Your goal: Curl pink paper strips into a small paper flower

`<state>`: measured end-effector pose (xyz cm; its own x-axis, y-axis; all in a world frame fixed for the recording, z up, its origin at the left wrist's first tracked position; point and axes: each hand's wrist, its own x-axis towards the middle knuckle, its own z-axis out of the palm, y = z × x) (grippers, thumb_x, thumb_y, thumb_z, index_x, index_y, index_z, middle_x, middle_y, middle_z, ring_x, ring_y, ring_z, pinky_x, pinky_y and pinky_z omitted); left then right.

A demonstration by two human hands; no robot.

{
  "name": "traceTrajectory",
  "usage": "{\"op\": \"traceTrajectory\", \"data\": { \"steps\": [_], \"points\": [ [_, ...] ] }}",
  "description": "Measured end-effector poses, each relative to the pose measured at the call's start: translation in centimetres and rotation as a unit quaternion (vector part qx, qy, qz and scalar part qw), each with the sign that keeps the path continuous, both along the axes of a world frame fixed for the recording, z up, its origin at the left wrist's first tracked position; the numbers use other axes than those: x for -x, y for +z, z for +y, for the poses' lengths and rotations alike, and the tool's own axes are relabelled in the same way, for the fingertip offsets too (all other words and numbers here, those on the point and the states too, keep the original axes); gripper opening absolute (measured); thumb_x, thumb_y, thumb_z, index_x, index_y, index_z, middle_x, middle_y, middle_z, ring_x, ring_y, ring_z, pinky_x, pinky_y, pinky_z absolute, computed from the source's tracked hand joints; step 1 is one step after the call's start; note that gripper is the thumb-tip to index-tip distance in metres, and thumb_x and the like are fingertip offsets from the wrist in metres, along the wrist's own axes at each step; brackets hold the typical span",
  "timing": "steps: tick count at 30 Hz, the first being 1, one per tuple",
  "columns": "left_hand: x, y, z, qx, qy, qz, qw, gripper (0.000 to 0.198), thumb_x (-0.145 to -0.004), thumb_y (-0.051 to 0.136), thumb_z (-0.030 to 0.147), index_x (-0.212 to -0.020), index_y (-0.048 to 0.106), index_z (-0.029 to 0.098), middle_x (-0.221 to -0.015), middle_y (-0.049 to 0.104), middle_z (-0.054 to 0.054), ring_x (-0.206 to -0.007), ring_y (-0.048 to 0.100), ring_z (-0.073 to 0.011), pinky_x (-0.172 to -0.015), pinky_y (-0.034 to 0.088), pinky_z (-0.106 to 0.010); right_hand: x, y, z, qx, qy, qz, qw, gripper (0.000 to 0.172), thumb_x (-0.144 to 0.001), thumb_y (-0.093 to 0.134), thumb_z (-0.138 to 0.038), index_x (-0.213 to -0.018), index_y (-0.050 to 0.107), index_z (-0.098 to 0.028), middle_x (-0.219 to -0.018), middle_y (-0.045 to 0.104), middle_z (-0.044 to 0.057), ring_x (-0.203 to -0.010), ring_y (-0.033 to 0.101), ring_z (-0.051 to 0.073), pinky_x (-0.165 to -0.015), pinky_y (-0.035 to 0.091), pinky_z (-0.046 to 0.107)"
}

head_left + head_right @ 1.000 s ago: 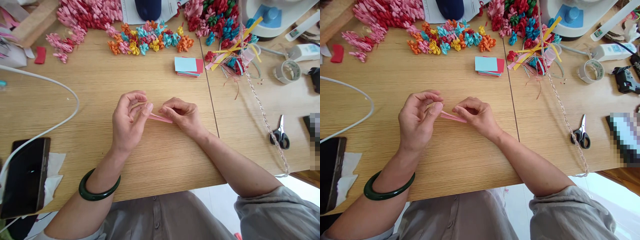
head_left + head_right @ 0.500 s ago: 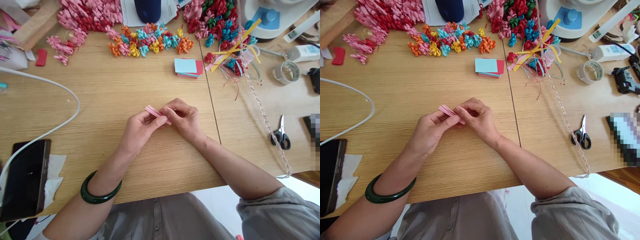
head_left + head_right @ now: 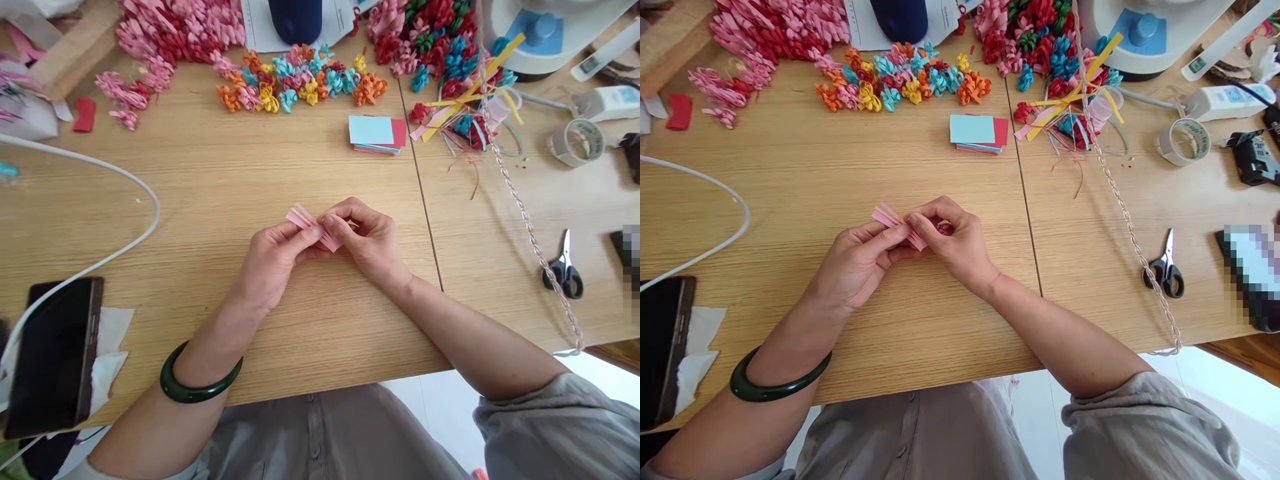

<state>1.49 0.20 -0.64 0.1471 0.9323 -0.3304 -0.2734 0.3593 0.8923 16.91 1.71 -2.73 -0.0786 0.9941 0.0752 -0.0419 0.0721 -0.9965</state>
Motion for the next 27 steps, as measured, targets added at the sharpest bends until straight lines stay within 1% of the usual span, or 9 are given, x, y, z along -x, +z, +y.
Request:
{"op": "traceTrajectory", "data": {
  "steps": [3, 6, 10, 12, 15, 19, 23, 25, 27],
  "points": [
    [0.05, 0.07, -0.01, 0.001, 0.004, -0.003, 1.000, 0.015, -0.080, 0.082, 0.030, -0.074, 0.081, 0.017, -0.080, 0.077, -0.004, -0.078, 0.072, -0.0155, -0.074, 0.062, -0.026, 0.03, 0.03, -0.02, 0.018, 0.002, 0.009, 1.000, 0.021, -0.086, 0.079, -0.039, -0.079, 0.074, -0.019, -0.082, 0.068, -0.001, -0.077, 0.061, 0.010, -0.071, 0.048, 0.027],
    [0.05, 0.06, -0.02, -0.001, 0.008, -0.007, 1.000, 0.015, -0.081, 0.081, 0.030, -0.073, 0.081, 0.018, -0.079, 0.077, -0.004, -0.077, 0.072, -0.0152, -0.072, 0.061, -0.025, 0.06, 0.16, -0.05, 0.041, 0.010, 0.023, 0.999, 0.026, -0.084, 0.081, -0.044, -0.080, 0.074, -0.019, -0.083, 0.068, 0.000, -0.076, 0.061, 0.010, -0.071, 0.048, 0.027],
    [0.02, 0.01, -0.01, -0.007, 0.008, -0.013, 1.000, 0.024, -0.085, 0.080, 0.039, -0.071, 0.081, 0.019, -0.077, 0.077, -0.003, -0.074, 0.071, -0.0142, -0.070, 0.060, -0.023, 0.11, 0.38, -0.19, 0.055, 0.019, 0.043, 0.997, 0.034, -0.079, 0.084, -0.052, -0.081, 0.076, -0.019, -0.085, 0.070, 0.000, -0.078, 0.063, 0.011, -0.071, 0.049, 0.027],
    [-0.02, -0.02, -0.03, -0.008, 0.019, -0.006, 1.000, 0.026, -0.083, 0.082, 0.042, -0.069, 0.080, 0.021, -0.074, 0.076, -0.002, -0.071, 0.070, -0.0139, -0.068, 0.060, -0.023, 0.13, 0.39, -0.27, 0.055, 0.024, 0.048, 0.997, 0.037, -0.079, 0.084, -0.055, -0.082, 0.076, -0.020, -0.085, 0.071, 0.000, -0.079, 0.064, 0.011, -0.071, 0.050, 0.027],
    [-0.08, -0.11, -0.10, -0.007, 0.034, 0.005, 0.999, 0.023, -0.079, 0.086, 0.042, -0.068, 0.080, 0.022, -0.072, 0.075, 0.000, -0.068, 0.069, -0.0132, -0.067, 0.060, -0.023, 0.12, 0.27, -0.35, 0.048, 0.031, 0.046, 0.997, 0.039, -0.078, 0.083, -0.059, -0.084, 0.077, -0.021, -0.086, 0.072, 0.000, -0.080, 0.064, 0.012, -0.072, 0.051, 0.028],
    [-0.12, -0.25, -0.17, -0.008, 0.044, 0.018, 0.999, 0.017, -0.078, 0.087, 0.038, -0.071, 0.081, 0.023, -0.075, 0.077, -0.001, -0.072, 0.070, -0.0144, -0.071, 0.062, -0.026, 0.00, 0.05, -0.32, 0.019, 0.029, 0.022, 0.999, 0.035, -0.083, 0.080, -0.057, -0.085, 0.079, -0.022, -0.089, 0.074, 0.002, -0.085, 0.066, 0.014, -0.078, 0.054, 0.030],
    [-0.16, -0.31, -0.13, -0.012, 0.065, 0.035, 0.997, 0.017, -0.076, 0.088, 0.038, -0.073, 0.080, 0.023, -0.077, 0.076, -0.001, -0.075, 0.070, -0.0161, -0.073, 0.061, -0.028, -0.12, -0.05, -0.26, -0.006, 0.039, -0.001, 0.999, 0.031, -0.088, 0.076, -0.055, -0.089, 0.081, -0.024, -0.094, 0.075, 0.002, -0.094, 0.069, 0.015, -0.085, 0.056, 0.031],
    [-0.16, -0.33, -0.12, -0.020, 0.073, 0.043, 0.996, 0.019, -0.076, 0.088, 0.039, -0.072, 0.079, 0.022, -0.078, 0.076, -0.001, -0.077, 0.071, -0.0165, -0.076, 0.062, -0.030, -0.10, -0.04, -0.24, 0.001, 0.039, 0.001, 0.999, 0.029, -0.090, 0.075, -0.053, -0.093, 0.081, -0.024, -0.096, 0.075, 0.002, -0.094, 0.069, 0.014, -0.087, 0.057, 0.030],
    [-0.13, -0.44, -0.14, -0.030, 0.078, 0.051, 0.995, 0.020, -0.077, 0.089, 0.039, -0.073, 0.079, 0.022, -0.079, 0.077, -0.001, -0.079, 0.072, -0.0171, -0.080, 0.062, -0.032, 0.00, -0.03, -0.22, 0.025, 0.034, 0.020, 0.999, 0.029, -0.089, 0.076, -0.051, -0.094, 0.080, -0.022, -0.096, 0.076, 0.002, -0.091, 0.069, 0.013, -0.086, 0.057, 0.028]
  ]
}}
